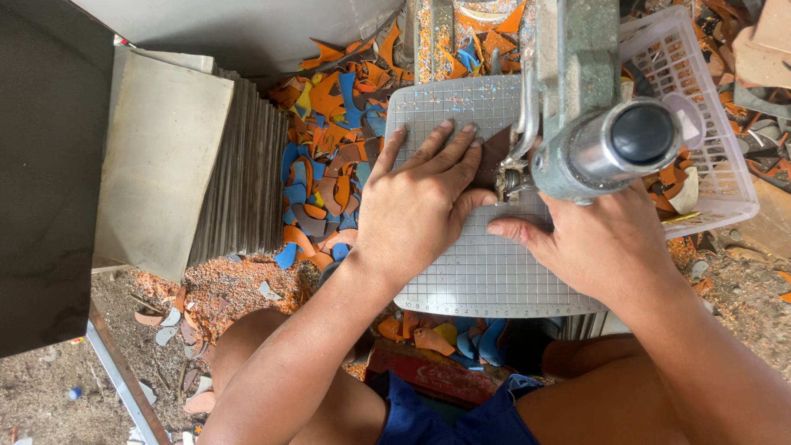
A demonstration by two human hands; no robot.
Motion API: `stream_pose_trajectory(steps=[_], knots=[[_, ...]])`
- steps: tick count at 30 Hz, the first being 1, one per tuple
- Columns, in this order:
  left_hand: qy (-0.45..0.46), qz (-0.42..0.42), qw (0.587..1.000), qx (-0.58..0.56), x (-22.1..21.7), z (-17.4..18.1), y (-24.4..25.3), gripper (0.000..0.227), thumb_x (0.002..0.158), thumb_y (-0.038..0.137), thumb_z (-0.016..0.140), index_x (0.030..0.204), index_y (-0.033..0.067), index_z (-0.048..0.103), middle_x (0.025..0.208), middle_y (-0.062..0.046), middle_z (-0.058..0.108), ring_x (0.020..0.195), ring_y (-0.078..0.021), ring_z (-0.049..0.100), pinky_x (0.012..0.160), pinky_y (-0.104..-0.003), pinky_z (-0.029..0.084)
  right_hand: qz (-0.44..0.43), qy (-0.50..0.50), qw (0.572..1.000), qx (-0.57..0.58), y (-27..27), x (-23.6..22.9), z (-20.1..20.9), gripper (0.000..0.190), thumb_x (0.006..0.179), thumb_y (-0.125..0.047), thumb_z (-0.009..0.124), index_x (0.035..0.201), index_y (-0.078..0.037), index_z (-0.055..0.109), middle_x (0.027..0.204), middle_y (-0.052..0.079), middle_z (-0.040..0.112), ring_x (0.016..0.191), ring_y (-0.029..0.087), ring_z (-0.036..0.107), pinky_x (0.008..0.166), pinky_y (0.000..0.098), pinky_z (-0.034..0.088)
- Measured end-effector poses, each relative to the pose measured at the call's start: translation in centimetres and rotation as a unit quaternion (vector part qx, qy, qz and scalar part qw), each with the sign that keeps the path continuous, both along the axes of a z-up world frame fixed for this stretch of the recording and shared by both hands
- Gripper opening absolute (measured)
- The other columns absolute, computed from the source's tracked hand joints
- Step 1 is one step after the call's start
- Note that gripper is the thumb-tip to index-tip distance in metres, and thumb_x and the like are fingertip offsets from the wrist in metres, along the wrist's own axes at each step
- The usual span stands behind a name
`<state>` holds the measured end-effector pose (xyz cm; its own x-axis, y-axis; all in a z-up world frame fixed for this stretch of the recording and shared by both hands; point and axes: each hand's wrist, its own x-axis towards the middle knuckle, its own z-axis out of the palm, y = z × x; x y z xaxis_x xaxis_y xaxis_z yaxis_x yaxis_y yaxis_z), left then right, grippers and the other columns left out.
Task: The person uses a vertical cutting machine to trim small blue and brown rubber pieces on a gridded cutting mat. They feed each piece under the blade, guide it with both hands, and remove the trimmed piece before repeating the process.
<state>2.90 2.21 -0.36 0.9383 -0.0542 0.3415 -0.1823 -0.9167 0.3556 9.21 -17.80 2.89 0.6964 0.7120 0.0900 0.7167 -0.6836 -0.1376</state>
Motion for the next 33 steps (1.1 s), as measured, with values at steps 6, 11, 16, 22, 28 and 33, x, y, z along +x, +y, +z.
stream_pose_trajectory(steps=[6,11,16,22,28,33], knots=[[0.001,0.002,1.0,-0.005,0.2,-0.2,0.0,0.046,0.092,0.05,0.065,0.126,0.0213,0.074,0.14,-0.003,0.066,0.136,-0.0239,0.058,0.118,-0.057,0.036,0.003,-0.003,1.0,0.003,0.0,0.2,-0.1,0.07,0.076,-0.063,0.076,0.099,0.003,0.072,0.094,0.022,0.069,0.089,0.042,0.068,0.08,0.0533,0.054],[0.002,-0.005,1.0,0.006,0.2,-0.2,0.0,0.041,0.093,0.051,0.063,0.122,0.0257,0.077,0.14,-0.003,0.066,0.136,-0.0244,0.057,0.119,-0.057,0.036,0.017,-0.02,0.999,0.028,-0.1,0.2,-0.3,0.072,0.077,-0.062,0.075,0.106,0.004,0.072,0.096,0.022,0.07,0.089,0.043,0.068,0.081,0.0532,0.054],[-0.001,-0.01,1.0,0.018,0.3,-0.1,0.2,0.042,0.093,0.053,0.061,0.123,0.0267,0.077,0.14,-0.001,0.066,0.137,-0.0239,0.057,0.119,-0.057,0.035,0.006,-0.024,1.0,0.002,-0.2,0.3,-0.5,0.072,0.076,-0.066,0.075,0.102,0.002,0.073,0.092,0.02,0.07,0.088,0.04,0.068,0.083,0.0531,0.054],[-0.012,-0.017,0.999,0.029,0.4,-0.6,0.6,0.045,0.091,0.054,0.06,0.124,0.0273,0.076,0.139,0.0,0.067,0.136,-0.0244,0.057,0.118,-0.057,0.035,0.002,-0.044,0.999,-0.029,-0.3,0.2,-0.5,0.073,0.075,-0.068,0.075,0.101,0.0,0.073,0.095,0.019,0.072,0.094,0.04,0.069,0.09,0.0529,0.053],[-0.014,0.0,0.999,0.043,1.9,-0.5,1.1,0.044,0.093,0.052,0.06,0.125,0.0273,0.075,0.14,0.003,0.065,0.137,-0.0249,0.055,0.117,-0.06,0.034,0.01,-0.082,0.996,-0.036,0.3,1.2,-0.5,0.08,0.074,-0.071,0.07,0.112,0.0,0.073,0.11,0.022,0.073,0.107,0.04,0.066,0.098,0.0528,0.047],[0.018,-0.011,1.0,-0.005,1.2,0.4,2.0,0.046,0.088,0.055,0.067,0.119,0.0227,0.077,0.144,-0.009,0.06,0.138,-0.0306,0.052,0.115,-0.06,0.034,0.047,-0.059,0.997,0.03,-1.7,0.6,0.2,0.086,0.068,-0.067,0.077,0.122,0.0,0.07,0.121,0.019,0.07,0.122,0.039,0.06,0.105,0.0526,0.044]])
